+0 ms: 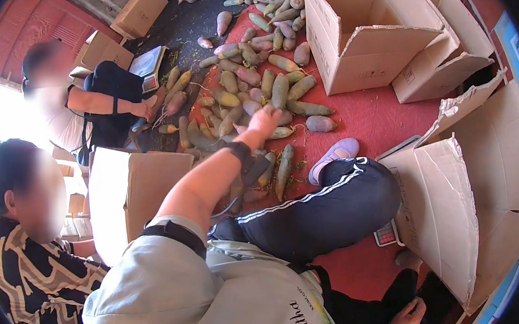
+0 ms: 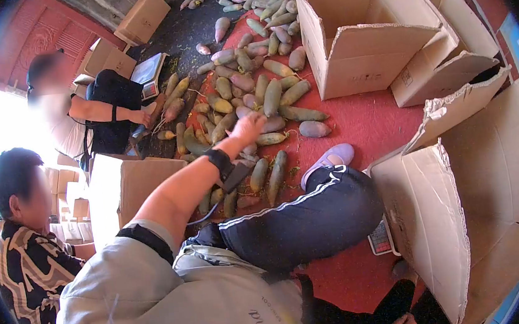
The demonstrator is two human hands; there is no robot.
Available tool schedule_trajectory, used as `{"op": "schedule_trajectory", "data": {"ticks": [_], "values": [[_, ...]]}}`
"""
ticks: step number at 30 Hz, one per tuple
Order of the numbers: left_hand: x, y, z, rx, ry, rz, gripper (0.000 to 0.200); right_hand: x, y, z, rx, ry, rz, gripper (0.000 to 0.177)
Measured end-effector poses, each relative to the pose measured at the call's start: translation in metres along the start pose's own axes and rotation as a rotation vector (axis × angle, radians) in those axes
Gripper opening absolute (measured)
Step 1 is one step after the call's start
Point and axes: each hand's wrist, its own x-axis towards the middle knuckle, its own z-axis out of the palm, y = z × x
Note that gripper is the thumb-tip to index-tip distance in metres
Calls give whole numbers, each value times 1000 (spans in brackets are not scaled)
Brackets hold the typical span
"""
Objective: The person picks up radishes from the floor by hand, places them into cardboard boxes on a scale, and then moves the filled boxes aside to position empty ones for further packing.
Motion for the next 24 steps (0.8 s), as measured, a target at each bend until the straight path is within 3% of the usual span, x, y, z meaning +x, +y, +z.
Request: {"op": "schedule_trajectory", "data": {"ticks": [3, 5, 7, 9, 11, 13, 16, 24], "values": [[54, -55, 6, 184, 29, 204, 24, -1, 5, -2, 7, -18, 22, 25], [40, 33, -73, -248, -213, -331, 26, 0, 4, -1, 14, -36, 36, 25], [65, 19, -95, 242, -242, 127, 33, 4, 2, -5, 41, -55, 49, 25], [74, 40, -127, -173, -265, -62, 41, 7, 5, -5, 55, -69, 46, 25], [91, 60, -155, -226, -225, -152, 43, 11, 5, -7, 70, -78, 43, 25], [88, 93, -186, -505, -126, -288, 48, 14, -2, -11, 115, -90, 59, 26], [96, 109, -208, -689, -79, -212, 49, 17, 3, -10, 155, -97, 50, 25], [99, 142, -183, -617, -83, -197, 47, 15, -3, -15, 160, -107, 66, 26]]}}
